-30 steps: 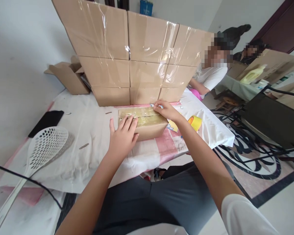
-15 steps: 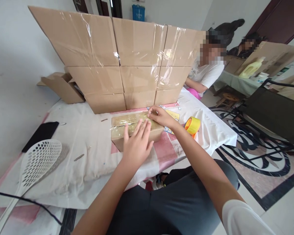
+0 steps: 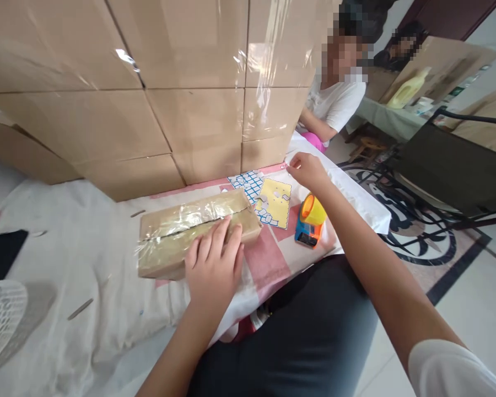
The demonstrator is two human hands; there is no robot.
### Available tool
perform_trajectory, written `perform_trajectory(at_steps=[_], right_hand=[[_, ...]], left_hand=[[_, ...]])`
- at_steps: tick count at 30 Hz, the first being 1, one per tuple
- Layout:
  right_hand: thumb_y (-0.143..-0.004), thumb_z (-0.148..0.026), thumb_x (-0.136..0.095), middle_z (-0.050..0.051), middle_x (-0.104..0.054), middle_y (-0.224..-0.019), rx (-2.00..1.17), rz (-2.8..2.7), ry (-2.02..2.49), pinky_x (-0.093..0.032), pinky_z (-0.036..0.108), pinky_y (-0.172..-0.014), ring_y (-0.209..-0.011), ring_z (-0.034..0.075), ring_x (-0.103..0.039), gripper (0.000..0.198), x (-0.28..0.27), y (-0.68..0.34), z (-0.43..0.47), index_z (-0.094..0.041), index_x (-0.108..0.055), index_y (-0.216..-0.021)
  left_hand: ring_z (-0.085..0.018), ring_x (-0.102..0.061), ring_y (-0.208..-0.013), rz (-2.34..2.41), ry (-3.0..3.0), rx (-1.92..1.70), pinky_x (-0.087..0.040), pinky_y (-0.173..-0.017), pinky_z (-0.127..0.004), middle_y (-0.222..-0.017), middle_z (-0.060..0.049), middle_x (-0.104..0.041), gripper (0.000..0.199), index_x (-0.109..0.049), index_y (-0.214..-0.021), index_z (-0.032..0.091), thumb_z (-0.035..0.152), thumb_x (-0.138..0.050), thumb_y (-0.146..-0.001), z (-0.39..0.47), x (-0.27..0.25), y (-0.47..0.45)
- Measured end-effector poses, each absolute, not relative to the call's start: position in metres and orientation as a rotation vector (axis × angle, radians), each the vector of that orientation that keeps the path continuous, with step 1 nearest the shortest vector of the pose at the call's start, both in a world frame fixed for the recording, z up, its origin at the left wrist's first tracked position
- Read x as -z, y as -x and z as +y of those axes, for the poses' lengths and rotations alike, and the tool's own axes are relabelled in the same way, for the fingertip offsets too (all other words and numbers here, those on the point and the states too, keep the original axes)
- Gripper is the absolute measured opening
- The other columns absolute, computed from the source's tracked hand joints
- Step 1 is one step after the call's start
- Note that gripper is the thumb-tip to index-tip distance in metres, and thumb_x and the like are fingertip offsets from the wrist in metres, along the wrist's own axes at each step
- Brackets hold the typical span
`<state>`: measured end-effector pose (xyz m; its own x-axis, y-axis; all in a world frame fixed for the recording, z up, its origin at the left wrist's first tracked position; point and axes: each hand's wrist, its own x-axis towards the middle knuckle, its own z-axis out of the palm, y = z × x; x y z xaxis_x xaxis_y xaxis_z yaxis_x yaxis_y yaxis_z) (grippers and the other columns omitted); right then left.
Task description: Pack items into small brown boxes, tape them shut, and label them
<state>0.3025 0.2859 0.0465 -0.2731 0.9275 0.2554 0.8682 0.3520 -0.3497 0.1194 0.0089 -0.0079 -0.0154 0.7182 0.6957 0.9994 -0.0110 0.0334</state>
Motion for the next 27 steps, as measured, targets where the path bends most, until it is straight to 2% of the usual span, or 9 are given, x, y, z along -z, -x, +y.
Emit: perform_trajectory(at_steps=[4, 11, 18, 22, 27], right_hand=[[-0.087, -0.025, -0.059, 0.011, -0.075, -0.108, -0.207, -2.374, 1.844, -0.051, 0.036, -0.086, -0.1, 0.026, -0.068, 0.022, -0.026, -0.337, 0.299, -0.017, -0.074, -0.102], [-0.09, -0.023, -0.058, 0.009, -0.07, -0.127, -0.174, -2.762, 1.887, -0.048, 0.04, -0.093, -0.119, 0.029, -0.062, 0.033, -0.027, -0.322, 0.287, -0.022, -0.069, -0.122], [-0.091, -0.018, -0.057, 0.013, -0.067, -0.131, -0.187, -2.868, 1.863, -0.046, 0.038, -0.088, -0.117, 0.03, -0.062, 0.036, -0.033, -0.3, 0.283, -0.022, -0.066, -0.126], [-0.091, -0.011, -0.056, 0.014, -0.066, -0.132, -0.151, -2.928, 1.919, -0.046, 0.037, -0.085, -0.116, 0.031, -0.063, 0.039, -0.031, -0.278, 0.282, -0.022, -0.066, -0.127], [-0.089, -0.007, -0.056, 0.017, -0.069, -0.127, -0.102, -2.977, 2.063, -0.047, 0.038, -0.081, -0.11, 0.033, -0.066, 0.042, -0.031, -0.267, 0.28, -0.02, -0.068, -0.127]], left_hand=[[-0.027, -0.066, -0.106, -1.718, 1.714, 0.758, -0.037, -0.091, -0.042, -0.13, -0.006, -0.072, 0.037, -0.067, -0.122, 0.022, 0.03, -0.071, -0.087, 0.014, 0.014, -0.119], [-0.03, -0.062, -0.103, -1.714, 1.629, 0.728, -0.034, -0.09, -0.044, -0.12, -0.009, -0.074, 0.044, -0.068, -0.121, 0.023, 0.036, -0.075, -0.079, 0.017, 0.024, -0.12], [-0.032, -0.059, -0.1, -1.643, 1.615, 0.719, -0.039, -0.094, -0.049, -0.116, -0.013, -0.071, 0.059, -0.065, -0.129, 0.022, 0.04, -0.077, -0.074, 0.018, 0.036, -0.118], [-0.031, -0.058, -0.101, -1.702, 1.57, 0.789, -0.034, -0.101, -0.054, -0.117, -0.01, -0.072, 0.057, -0.065, -0.132, 0.029, 0.039, -0.076, -0.077, 0.018, 0.04, -0.119], [-0.031, -0.057, -0.099, -1.573, 1.647, 0.729, -0.032, -0.104, -0.054, -0.111, -0.011, -0.073, 0.057, -0.068, -0.128, 0.023, 0.041, -0.08, -0.075, 0.019, 0.034, -0.112]])
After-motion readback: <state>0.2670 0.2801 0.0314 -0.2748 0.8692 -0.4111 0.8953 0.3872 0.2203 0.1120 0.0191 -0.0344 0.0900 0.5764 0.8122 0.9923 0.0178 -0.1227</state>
